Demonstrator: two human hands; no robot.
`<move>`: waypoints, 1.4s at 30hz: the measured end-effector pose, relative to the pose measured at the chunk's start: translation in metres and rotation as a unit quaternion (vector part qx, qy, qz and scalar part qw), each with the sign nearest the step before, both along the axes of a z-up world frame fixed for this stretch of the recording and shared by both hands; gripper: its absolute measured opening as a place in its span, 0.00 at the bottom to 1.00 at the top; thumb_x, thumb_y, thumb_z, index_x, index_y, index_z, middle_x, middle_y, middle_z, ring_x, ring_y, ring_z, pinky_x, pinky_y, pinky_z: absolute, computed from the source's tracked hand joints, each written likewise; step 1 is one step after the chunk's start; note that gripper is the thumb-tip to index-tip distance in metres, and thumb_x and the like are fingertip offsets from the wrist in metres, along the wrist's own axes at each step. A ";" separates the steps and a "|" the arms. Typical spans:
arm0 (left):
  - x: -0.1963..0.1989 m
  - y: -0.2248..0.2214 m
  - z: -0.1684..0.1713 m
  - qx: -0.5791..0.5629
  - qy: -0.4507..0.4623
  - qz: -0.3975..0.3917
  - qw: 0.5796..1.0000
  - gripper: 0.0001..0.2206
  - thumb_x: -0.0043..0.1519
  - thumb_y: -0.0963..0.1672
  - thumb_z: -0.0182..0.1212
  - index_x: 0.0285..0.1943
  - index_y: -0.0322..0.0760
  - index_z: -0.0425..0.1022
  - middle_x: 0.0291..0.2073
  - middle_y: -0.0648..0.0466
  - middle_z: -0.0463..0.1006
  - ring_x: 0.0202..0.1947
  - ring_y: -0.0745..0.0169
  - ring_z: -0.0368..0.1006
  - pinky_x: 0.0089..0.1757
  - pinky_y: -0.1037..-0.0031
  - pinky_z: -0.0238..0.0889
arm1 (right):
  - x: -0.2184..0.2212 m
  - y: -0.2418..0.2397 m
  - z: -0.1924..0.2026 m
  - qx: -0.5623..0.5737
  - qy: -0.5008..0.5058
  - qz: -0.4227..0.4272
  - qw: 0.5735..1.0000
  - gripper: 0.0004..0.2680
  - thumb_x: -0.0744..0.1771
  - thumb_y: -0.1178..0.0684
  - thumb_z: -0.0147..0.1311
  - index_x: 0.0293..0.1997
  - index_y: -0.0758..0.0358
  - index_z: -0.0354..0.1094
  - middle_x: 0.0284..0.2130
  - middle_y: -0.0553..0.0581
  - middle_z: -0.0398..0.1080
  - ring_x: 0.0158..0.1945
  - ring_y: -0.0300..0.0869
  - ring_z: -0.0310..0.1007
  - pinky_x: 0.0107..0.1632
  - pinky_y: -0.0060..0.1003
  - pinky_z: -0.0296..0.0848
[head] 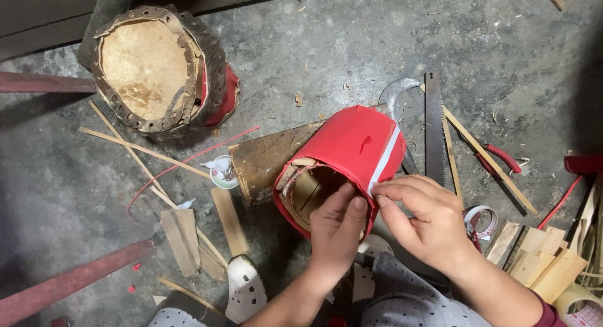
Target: Applying adhesive tape to a red decorative cover and attaching it to a wooden drum frame.
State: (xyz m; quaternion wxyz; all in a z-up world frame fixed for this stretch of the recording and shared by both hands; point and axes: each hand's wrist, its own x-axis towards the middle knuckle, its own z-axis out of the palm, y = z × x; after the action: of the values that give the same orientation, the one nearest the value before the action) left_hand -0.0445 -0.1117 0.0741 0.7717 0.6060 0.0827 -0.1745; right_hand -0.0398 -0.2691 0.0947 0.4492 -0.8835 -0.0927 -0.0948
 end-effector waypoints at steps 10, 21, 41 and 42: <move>-0.003 -0.005 -0.011 0.032 0.039 0.015 0.999 0.10 0.68 0.46 0.59 0.41 0.37 0.80 0.25 0.65 0.71 0.30 0.75 0.63 0.35 0.79 0.62 | 0.001 -0.003 0.000 0.017 0.017 -0.007 1.000 0.03 0.66 0.60 0.58 0.38 0.66 0.76 0.35 0.59 0.79 0.37 0.46 0.80 0.47 0.39 0.78; -0.001 -0.006 -0.015 0.006 0.062 0.033 0.998 0.08 0.67 0.45 0.62 0.41 0.36 0.82 0.29 0.64 0.76 0.33 0.76 0.67 0.37 0.79 0.65 | 0.000 -0.001 -0.002 0.004 -0.001 -0.020 1.000 0.04 0.63 0.58 0.65 0.39 0.65 0.76 0.35 0.57 0.79 0.38 0.45 0.80 0.47 0.38 0.77; 0.001 -0.008 -0.008 0.016 0.042 0.028 0.999 0.11 0.66 0.46 0.61 0.48 0.35 0.83 0.36 0.59 0.82 0.39 0.72 0.74 0.43 0.76 0.70 | -0.001 -0.006 -0.008 0.054 0.068 -0.037 0.996 0.02 0.66 0.59 0.57 0.37 0.64 0.75 0.34 0.57 0.79 0.37 0.42 0.80 0.46 0.34 0.76; 0.000 -0.008 -0.009 0.020 0.043 0.028 0.998 0.10 0.66 0.46 0.61 0.46 0.36 0.83 0.33 0.61 0.81 0.37 0.74 0.72 0.41 0.78 0.68 | -0.001 -0.007 -0.008 0.057 0.070 -0.034 0.995 0.02 0.66 0.59 0.57 0.37 0.64 0.75 0.35 0.58 0.79 0.37 0.42 0.80 0.46 0.34 0.77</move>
State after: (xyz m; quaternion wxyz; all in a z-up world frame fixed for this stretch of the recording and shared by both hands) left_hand -0.0440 -0.1198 0.0650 0.7597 0.6108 0.1363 -0.1767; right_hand -0.0412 -0.2759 0.0867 0.5009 -0.8635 -0.0255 -0.0529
